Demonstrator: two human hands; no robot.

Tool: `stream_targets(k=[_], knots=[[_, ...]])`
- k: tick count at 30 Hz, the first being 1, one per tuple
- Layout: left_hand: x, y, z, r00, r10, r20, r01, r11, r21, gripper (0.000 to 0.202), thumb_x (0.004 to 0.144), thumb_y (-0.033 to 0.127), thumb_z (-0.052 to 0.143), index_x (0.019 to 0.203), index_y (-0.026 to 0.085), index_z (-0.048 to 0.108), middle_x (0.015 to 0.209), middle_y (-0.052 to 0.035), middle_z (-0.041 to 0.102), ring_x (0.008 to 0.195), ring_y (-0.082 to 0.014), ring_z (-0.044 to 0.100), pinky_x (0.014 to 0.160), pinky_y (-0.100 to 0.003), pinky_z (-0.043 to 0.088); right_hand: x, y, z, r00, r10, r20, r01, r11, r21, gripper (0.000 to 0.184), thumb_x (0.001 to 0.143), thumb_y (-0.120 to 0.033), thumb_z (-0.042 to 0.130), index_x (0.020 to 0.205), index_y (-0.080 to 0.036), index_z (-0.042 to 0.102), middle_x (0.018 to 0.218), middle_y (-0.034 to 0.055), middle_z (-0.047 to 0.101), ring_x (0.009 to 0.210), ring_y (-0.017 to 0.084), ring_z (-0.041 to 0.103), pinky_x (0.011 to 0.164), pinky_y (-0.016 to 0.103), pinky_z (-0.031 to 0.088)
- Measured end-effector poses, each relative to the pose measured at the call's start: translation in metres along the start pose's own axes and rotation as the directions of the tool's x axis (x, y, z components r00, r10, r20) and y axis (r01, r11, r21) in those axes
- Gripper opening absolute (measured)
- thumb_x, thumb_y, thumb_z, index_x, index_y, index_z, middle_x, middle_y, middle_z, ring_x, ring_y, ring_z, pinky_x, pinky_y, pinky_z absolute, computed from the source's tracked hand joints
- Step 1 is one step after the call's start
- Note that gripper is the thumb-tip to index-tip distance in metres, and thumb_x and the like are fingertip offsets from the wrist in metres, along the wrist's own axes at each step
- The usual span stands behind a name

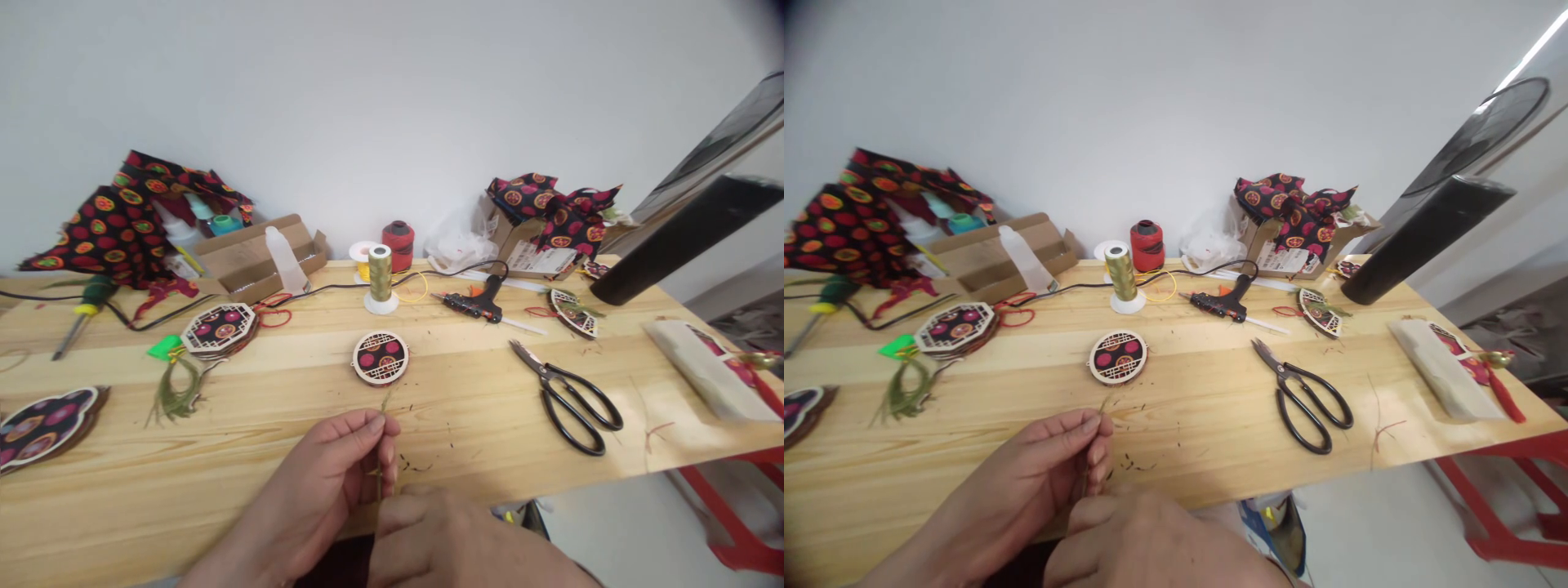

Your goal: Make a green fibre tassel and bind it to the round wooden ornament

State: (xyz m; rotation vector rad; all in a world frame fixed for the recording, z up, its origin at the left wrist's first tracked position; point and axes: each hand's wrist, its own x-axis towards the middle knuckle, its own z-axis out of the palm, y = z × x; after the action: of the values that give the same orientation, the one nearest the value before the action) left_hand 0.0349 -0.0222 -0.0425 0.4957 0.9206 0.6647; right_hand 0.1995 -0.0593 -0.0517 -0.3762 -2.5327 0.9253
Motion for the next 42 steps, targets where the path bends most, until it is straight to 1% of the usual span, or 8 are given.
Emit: stream_targets(k=[8, 23, 27, 30, 33, 36, 38, 42], knots=[[-0.001, 0.002, 0.002, 1.000, -0.026, 0.008, 0.026, 0.995, -0.095, 0.013, 0.080, 0.016, 0.057, 0.073, 0.009, 0.065, 0.059, 0.0002, 0.051, 0.049, -0.0084, 0.047, 0.047, -0.021, 0.037, 0.005, 0.000, 0.003, 0.997, 0.026, 0.066, -0.024, 0.999, -0.034, 0.017, 0.091, -0.018, 0.046, 0.075, -0.017, 0.048, 0.081, -0.0048, 0.058, 0.078, 0.008, 0.047, 0.081, 0.015, 0.036], [-0.003, 0.002, 0.006, 0.997, -0.059, -0.046, 0.052, 0.988, -0.146, 0.010, 0.071, 0.018, 0.068, 0.072, 0.009, 0.064, 0.053, 0.0064, 0.039, 0.044, -0.0024, 0.021, 0.041, -0.015, 0.016, 0.023, -0.015, -0.005, 0.962, 0.209, 0.178, -0.128, 0.914, -0.384, 0.023, 0.072, -0.013, 0.070, 0.056, -0.016, 0.053, 0.066, -0.0065, 0.060, 0.059, 0.008, 0.044, 0.053, 0.020, 0.035], [-0.003, 0.003, 0.006, 0.995, -0.037, -0.092, 0.028, 0.995, -0.093, 0.012, 0.071, 0.021, 0.067, 0.073, 0.009, 0.065, 0.050, 0.0081, 0.034, 0.043, -0.0027, 0.017, 0.039, -0.016, 0.013, 0.017, -0.009, -0.007, 0.971, 0.160, 0.178, -0.111, 0.960, -0.257, 0.018, 0.079, -0.015, 0.063, 0.063, -0.016, 0.058, 0.070, -0.0046, 0.062, 0.070, 0.010, 0.051, 0.062, 0.019, 0.039], [-0.003, 0.008, 0.007, 0.991, 0.003, -0.134, -0.011, 0.998, -0.058, 0.012, 0.071, 0.020, 0.067, 0.072, 0.008, 0.066, 0.047, 0.0095, 0.029, 0.043, -0.0026, 0.015, 0.038, -0.015, 0.012, 0.006, -0.011, -0.019, 0.972, 0.200, 0.121, -0.197, 0.980, -0.038, 0.008, 0.086, -0.022, 0.057, 0.089, -0.018, 0.063, 0.086, -0.0035, 0.064, 0.085, 0.008, 0.055, 0.072, 0.014, 0.040], [-0.004, 0.019, 0.008, 0.988, 0.057, -0.143, -0.058, 0.998, -0.002, 0.010, 0.071, 0.018, 0.066, 0.072, 0.009, 0.067, 0.047, 0.0096, 0.027, 0.043, -0.0028, 0.014, 0.038, -0.015, 0.013, -0.010, -0.017, -0.033, 0.881, 0.473, -0.022, -0.473, 0.881, 0.018, 0.016, 0.085, -0.029, 0.057, 0.099, -0.022, 0.062, 0.092, -0.0021, 0.063, 0.086, 0.010, 0.056, 0.070, 0.016, 0.042], [-0.010, 0.037, 0.012, 0.980, 0.155, -0.124, -0.149, 0.987, 0.055, 0.010, 0.072, 0.018, 0.065, 0.072, 0.009, 0.068, 0.049, 0.0089, 0.026, 0.044, -0.0035, 0.016, 0.038, -0.015, 0.015, -0.033, -0.017, -0.044, 0.677, 0.687, -0.263, -0.717, 0.696, -0.026, 0.014, 0.088, -0.023, 0.049, 0.093, -0.024, 0.062, 0.088, -0.0002, 0.061, 0.083, 0.013, 0.057, 0.071, 0.022, 0.044], [-0.014, 0.052, 0.015, 0.973, 0.208, -0.096, -0.202, 0.977, 0.072, 0.008, 0.071, 0.018, 0.065, 0.072, 0.010, 0.068, 0.049, 0.0081, 0.028, 0.044, -0.0037, 0.017, 0.037, -0.016, 0.015, -0.051, -0.011, -0.049, 0.571, 0.720, -0.394, -0.802, 0.591, -0.082, 0.019, 0.090, -0.022, 0.044, 0.091, -0.022, 0.062, 0.088, 0.0026, 0.062, 0.081, 0.015, 0.058, 0.071, 0.026, 0.045], [-0.023, 0.074, 0.023, 0.944, 0.324, -0.066, -0.317, 0.943, 0.102, 0.011, 0.072, 0.021, 0.065, 0.071, 0.011, 0.069, 0.049, 0.0069, 0.028, 0.043, -0.0040, 0.018, 0.037, -0.016, 0.015, -0.085, 0.003, -0.056, 0.446, 0.674, -0.588, -0.892, 0.387, -0.233, 0.022, 0.087, -0.028, 0.044, 0.083, -0.019, 0.064, 0.086, 0.0079, 0.064, 0.083, 0.022, 0.060, 0.073, 0.035, 0.047]])
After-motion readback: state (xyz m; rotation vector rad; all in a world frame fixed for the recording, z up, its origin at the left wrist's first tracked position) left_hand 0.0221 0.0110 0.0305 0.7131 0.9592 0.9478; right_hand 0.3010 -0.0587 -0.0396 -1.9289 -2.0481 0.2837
